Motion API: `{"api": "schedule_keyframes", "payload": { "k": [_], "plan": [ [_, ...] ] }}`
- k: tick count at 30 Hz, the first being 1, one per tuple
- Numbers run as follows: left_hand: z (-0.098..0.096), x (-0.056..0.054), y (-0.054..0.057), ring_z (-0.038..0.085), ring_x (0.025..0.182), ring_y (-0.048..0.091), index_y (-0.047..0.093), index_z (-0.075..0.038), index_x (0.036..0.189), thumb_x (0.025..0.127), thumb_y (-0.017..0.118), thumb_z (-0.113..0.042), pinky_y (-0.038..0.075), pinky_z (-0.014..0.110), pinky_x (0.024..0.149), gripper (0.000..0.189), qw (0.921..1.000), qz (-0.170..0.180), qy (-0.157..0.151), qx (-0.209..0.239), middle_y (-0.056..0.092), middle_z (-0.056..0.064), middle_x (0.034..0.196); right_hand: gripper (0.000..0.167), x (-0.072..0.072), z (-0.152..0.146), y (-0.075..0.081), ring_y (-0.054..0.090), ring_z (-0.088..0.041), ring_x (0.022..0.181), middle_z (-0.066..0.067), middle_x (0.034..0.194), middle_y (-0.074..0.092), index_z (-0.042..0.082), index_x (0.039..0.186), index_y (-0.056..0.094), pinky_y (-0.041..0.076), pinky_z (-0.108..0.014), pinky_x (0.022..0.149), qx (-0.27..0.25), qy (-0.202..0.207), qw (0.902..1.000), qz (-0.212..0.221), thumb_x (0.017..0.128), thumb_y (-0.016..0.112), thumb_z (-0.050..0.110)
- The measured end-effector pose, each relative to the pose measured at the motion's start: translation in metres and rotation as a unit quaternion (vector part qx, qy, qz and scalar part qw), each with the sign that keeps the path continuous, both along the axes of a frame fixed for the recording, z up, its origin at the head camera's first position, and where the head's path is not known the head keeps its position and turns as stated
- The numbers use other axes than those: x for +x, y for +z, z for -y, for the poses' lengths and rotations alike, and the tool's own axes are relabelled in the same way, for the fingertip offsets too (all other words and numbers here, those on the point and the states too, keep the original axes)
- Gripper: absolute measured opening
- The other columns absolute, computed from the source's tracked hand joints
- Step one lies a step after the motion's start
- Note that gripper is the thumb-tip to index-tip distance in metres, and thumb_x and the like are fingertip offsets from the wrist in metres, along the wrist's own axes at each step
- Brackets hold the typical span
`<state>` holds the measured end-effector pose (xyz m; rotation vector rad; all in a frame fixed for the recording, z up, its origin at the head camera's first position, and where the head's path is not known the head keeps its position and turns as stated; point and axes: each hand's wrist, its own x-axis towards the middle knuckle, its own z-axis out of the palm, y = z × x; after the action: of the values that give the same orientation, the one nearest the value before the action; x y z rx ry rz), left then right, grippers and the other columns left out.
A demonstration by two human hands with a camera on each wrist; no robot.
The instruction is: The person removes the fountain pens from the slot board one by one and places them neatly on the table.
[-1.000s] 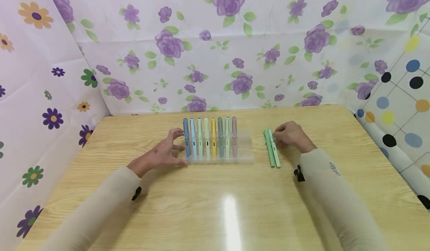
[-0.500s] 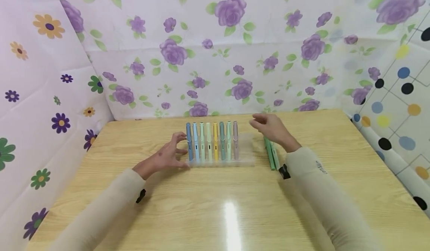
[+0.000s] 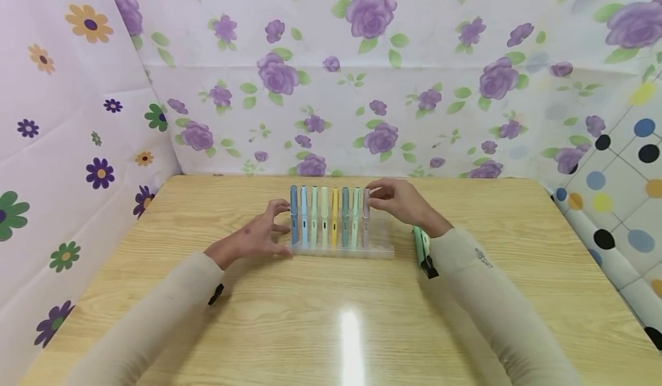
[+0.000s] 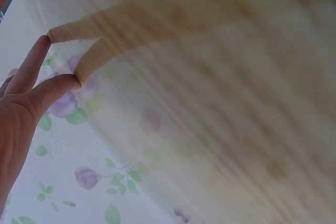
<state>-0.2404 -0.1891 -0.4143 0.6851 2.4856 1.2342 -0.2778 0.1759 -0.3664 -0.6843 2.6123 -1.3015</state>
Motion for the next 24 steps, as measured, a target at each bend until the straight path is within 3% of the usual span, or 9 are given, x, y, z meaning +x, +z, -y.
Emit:
{"api": "schedule_keyframes", "payload": {
  "k": [5,11,16,21,24],
  "plan": [
    [-0.001,0.001,0.000,0.040,0.127,0.054,0.014,-0.018,0.148,0.077,0.087,-0.007,0.053,0.045,0.093,0.102,1.0000,0.006,0.000,0.003,0.021,0.019,0.160,0.038,0.000,0.002,-0.005,0.067,-0.031,0.106,-0.017,0.112,0.071,0.003,0.131,0.055,0.053,-0.048,0.088,-0.011,-0.003,0.9999,0.007,0.099,0.066,0.021],
    [-0.001,0.001,0.002,0.039,0.128,0.053,0.014,-0.019,0.148,0.077,0.087,-0.008,0.051,0.047,0.096,0.102,1.0000,0.008,-0.002,0.003,0.020,0.017,0.160,0.038,0.002,-0.002,0.005,0.065,-0.032,0.104,-0.018,0.111,0.069,0.002,0.132,0.048,0.050,-0.049,0.090,-0.020,-0.020,0.9996,-0.005,0.102,0.060,0.023],
    [0.000,0.001,0.002,0.039,0.128,0.053,0.014,-0.019,0.148,0.078,0.087,-0.010,0.052,0.047,0.095,0.102,0.9999,0.008,0.005,-0.005,0.019,0.016,0.161,0.042,0.000,-0.011,0.011,0.067,-0.033,0.098,-0.023,0.113,0.064,-0.001,0.136,0.043,0.053,-0.051,0.091,-0.053,-0.023,0.9980,0.024,0.103,0.058,0.021],
    [-0.001,0.001,0.002,0.039,0.128,0.053,0.013,-0.018,0.147,0.078,0.087,-0.009,0.052,0.046,0.095,0.102,1.0000,0.006,0.001,-0.005,0.020,0.017,0.160,0.046,0.000,-0.026,0.008,0.068,-0.024,0.091,-0.025,0.113,0.059,-0.003,0.139,0.041,0.058,-0.040,0.083,-0.067,-0.036,0.9960,0.046,0.103,0.058,0.019],
    [-0.001,0.001,0.003,0.040,0.128,0.053,0.013,-0.018,0.147,0.078,0.087,-0.009,0.054,0.045,0.092,0.101,1.0000,0.005,-0.004,-0.005,0.018,0.018,0.160,0.047,0.002,-0.035,0.006,0.067,-0.020,0.090,-0.025,0.114,0.059,-0.003,0.141,0.040,0.058,-0.041,0.083,-0.063,-0.048,0.9960,0.041,0.104,0.057,0.020]
  ]
}}
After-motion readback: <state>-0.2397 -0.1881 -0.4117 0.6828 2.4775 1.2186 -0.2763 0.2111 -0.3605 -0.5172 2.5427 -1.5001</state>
